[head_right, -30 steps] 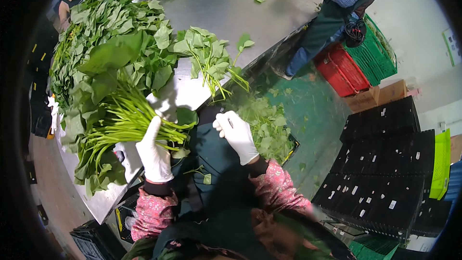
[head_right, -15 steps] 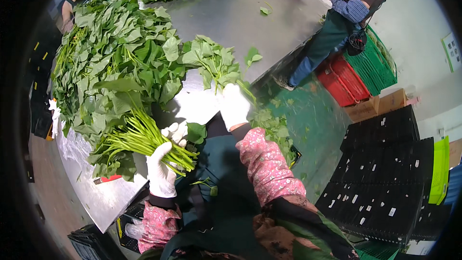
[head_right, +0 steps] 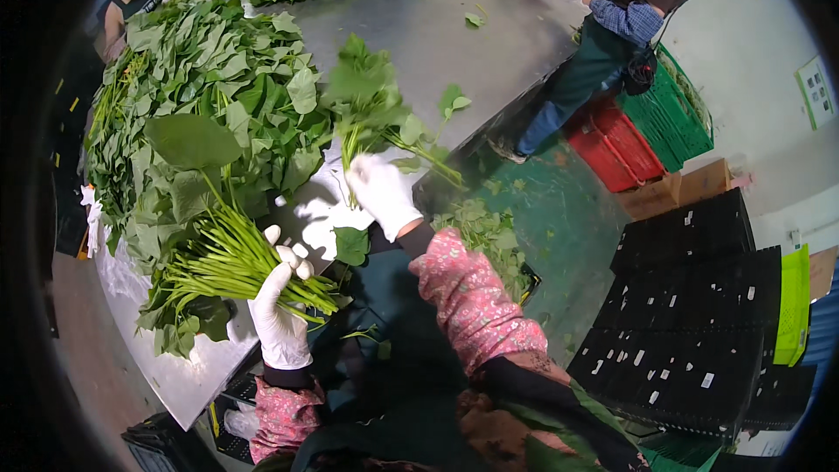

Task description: The recorder is sorting and bunching green leafy vegetables on a metal table, using a knife to trim stems.

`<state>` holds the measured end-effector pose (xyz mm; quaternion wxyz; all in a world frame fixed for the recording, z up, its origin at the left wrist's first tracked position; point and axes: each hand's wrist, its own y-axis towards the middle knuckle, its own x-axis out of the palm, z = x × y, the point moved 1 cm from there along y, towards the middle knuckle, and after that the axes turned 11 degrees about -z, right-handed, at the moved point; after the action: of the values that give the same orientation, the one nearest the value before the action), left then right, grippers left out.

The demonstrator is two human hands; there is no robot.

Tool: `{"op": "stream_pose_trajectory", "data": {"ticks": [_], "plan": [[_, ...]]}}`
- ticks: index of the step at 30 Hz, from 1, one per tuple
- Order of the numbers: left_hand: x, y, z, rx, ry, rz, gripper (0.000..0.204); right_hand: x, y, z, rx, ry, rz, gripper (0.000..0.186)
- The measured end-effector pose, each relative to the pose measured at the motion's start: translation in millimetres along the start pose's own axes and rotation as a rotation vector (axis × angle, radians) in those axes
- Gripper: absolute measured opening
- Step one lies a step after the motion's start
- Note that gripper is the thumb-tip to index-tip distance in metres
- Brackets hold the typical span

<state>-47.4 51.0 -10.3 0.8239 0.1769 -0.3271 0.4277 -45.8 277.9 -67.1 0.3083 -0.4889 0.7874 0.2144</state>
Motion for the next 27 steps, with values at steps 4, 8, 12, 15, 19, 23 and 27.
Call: {"op": "stream_pose_trajectory", "data": {"ticks": [4,8,12,15,19,23,27], "plan": [[-2.4,-5.5,6.4,-0.015,-0.004,0.051,0.045,5.3,-20.8,3.8,-0.025,-0.155,0.072,0.021],[-2.4,-5.8,2.5,-0.032,-0.015,0.052,0.041,-44.6,-37.2,34.6,-0.011,-0.271,0.52,0.021],[10.8,-7.4,-0.1,-0.068,-0.016,0.076,0.038,-60.3,-48.7,130.3,0.255,-0.403,0.305,0.026],[7.8,-11.2,-0.8,-0.068,0.033,0.086,0.037,-74.4,-57.5,102.9,0.345,0.801,0.084,0.024],[12.3,-9.1,-4.8,-0.075,0.05,0.098,0.033,-115.6,-68.0,40.7,-0.016,0.933,0.505,0.024],[24.1,-11.0,-8.5,-0.09,-0.012,0.135,0.031,-111.0,-74.7,2.6,0.104,0.838,0.284,0.02],[28.3,-12.6,-16.7,-0.146,-0.041,0.091,0.033,-52.7,-95.2,15.6,0.241,0.929,-0.008,0.016]]}}
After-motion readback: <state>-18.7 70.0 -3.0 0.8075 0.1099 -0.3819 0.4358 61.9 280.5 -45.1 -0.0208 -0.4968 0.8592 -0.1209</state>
